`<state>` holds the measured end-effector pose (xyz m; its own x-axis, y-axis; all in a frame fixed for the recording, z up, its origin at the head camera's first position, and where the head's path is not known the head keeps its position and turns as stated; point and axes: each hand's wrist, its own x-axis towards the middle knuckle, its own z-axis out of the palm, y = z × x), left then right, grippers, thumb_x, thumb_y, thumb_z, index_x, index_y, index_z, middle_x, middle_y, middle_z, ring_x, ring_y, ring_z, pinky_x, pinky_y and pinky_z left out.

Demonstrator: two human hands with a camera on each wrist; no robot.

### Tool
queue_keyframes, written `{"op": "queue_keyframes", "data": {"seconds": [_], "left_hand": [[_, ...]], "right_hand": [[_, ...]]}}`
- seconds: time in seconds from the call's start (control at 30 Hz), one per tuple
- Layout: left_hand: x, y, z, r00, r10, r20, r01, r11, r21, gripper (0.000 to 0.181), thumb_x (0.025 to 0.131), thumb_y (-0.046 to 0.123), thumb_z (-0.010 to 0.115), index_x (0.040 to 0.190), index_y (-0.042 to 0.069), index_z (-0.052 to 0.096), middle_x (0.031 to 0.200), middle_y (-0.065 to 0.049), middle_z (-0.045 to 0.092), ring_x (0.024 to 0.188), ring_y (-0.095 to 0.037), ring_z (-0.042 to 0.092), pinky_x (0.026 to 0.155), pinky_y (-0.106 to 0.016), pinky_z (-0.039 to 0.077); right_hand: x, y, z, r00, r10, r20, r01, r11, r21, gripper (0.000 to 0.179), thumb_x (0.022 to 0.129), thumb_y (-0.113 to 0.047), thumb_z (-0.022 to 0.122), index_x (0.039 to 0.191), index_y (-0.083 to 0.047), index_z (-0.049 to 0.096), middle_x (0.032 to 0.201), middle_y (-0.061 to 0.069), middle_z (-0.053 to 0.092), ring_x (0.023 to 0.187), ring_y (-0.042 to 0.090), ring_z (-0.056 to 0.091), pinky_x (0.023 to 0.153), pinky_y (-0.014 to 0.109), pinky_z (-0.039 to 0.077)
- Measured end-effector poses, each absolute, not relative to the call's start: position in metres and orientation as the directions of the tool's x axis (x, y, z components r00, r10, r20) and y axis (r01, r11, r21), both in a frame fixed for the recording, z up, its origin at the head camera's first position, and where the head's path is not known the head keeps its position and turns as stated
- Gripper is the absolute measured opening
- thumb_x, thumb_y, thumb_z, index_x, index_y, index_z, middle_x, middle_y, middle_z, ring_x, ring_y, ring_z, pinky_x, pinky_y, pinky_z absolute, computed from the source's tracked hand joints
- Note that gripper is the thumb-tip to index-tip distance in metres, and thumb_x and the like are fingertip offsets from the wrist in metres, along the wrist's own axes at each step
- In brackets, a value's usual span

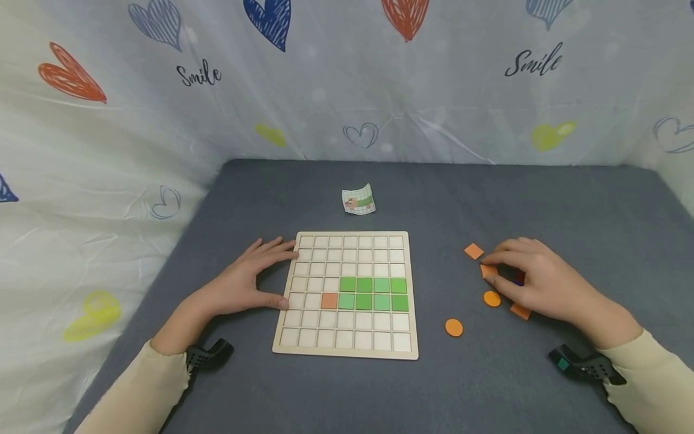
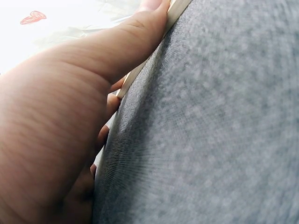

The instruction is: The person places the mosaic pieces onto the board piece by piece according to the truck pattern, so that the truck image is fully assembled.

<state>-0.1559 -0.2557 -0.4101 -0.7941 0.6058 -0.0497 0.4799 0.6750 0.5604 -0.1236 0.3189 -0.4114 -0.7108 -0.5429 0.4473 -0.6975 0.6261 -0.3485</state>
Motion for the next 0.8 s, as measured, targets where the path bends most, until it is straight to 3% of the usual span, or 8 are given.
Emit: {"op": "queue_keyframes", "data": {"seconds": [0.37, 0.8], "left_hand": [[-0.1549, -0.2553, -0.4099, -0.798, 0.600, -0.053, 0.471, 0.677, 0.565, 0.103, 0.080, 0.061, 0.094, 0.167, 0.029, 0.048, 0.179, 0.006, 0.029, 0.168, -0.030, 0.013, 0.135, -0.060, 0.000], [-0.1548, -0.2564, -0.4077, -0.794, 0.606, -0.050, 0.478, 0.672, 0.566, 0.102, 0.081, 0.060, 0.093, 0.167, 0.029, 0.048, 0.179, 0.006, 0.029, 0.168, -0.030, 0.013, 0.135, -0.060, 0.000]], "right_hand": [[-0.1230, 0.3213, -0.4140, -0.716, -0.536, 0.447, -0.693, 0.626, -0.358, 0.033, 0.081, -0.003, 0.093, 0.109, -0.018, 0.085, 0.107, -0.018, 0.073, 0.088, 0.005, 0.058, 0.086, 0.030, 0.042], [-0.1238, 0.3154, -0.4126, -0.706, -0.530, 0.469, -0.701, 0.615, -0.361, 0.035, 0.080, -0.003, 0.093, 0.109, -0.021, 0.083, 0.104, -0.019, 0.071, 0.086, 0.005, 0.057, 0.081, 0.024, 0.042]]}}
